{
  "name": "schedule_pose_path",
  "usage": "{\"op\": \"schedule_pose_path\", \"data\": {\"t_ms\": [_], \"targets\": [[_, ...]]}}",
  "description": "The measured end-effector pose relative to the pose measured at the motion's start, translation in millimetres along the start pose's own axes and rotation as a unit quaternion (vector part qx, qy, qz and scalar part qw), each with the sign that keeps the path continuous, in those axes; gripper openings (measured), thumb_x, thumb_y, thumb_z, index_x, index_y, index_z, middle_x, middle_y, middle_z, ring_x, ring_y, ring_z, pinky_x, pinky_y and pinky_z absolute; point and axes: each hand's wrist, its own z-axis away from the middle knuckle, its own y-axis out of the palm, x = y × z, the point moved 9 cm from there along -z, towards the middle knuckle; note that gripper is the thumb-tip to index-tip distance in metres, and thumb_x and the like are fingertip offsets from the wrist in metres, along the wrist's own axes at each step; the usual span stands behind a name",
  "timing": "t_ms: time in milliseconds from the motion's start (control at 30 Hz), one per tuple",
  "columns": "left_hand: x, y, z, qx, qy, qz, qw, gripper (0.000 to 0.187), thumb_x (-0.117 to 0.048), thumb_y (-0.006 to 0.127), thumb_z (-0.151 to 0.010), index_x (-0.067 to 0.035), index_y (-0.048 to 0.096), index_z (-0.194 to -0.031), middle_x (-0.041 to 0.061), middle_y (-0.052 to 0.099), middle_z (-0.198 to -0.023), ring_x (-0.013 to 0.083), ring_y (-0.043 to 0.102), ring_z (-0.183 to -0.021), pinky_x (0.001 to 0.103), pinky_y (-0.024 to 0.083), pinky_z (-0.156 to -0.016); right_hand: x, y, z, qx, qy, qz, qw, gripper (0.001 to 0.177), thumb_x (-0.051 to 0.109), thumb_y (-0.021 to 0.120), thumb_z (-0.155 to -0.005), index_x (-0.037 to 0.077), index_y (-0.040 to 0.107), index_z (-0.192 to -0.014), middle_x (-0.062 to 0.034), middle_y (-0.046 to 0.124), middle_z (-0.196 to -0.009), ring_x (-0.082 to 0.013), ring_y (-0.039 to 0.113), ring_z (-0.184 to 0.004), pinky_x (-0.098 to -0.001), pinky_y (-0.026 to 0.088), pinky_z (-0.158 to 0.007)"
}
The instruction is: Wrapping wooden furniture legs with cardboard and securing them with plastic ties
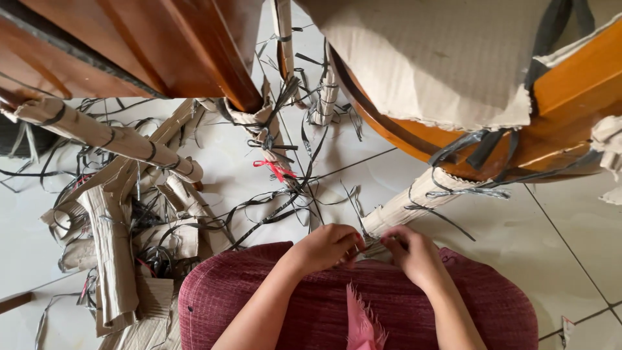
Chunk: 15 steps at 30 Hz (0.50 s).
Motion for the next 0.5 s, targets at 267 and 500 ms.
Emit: {"op": "schedule_pose_path", "data": {"t_ms": [267, 500], "targets": [[16, 18, -7, 0.028, -0.036, -0.092, 0.995, 0.02, -0.03, 0.061, -0.098, -0.019, 0.067, -0.114, 0.005, 0.077, -0.088, 0.0188, 0.072, -0.077, 0.031, 0.052, -0.071, 23, -8, 16, 0.032, 0.01, -0.034, 0.999, 0.027, 0.015, 0.058, -0.1, 0.023, 0.074, -0.12, -0.0003, 0.082, -0.117, -0.0147, 0.078, -0.099, -0.0282, 0.055, -0.084], [-3, 2, -11, -0.143, 0.101, -0.151, 0.973, 0.071, -0.041, 0.07, -0.09, -0.024, 0.041, -0.152, 0.005, 0.073, -0.106, 0.0274, 0.068, -0.071, 0.042, 0.05, -0.073, 30, -5, 14, 0.013, -0.033, -0.079, 0.996, 0.021, 0.008, 0.059, -0.098, 0.013, 0.076, -0.111, -0.0002, 0.085, -0.099, -0.0129, 0.076, -0.08, -0.0265, 0.056, -0.077]]}}
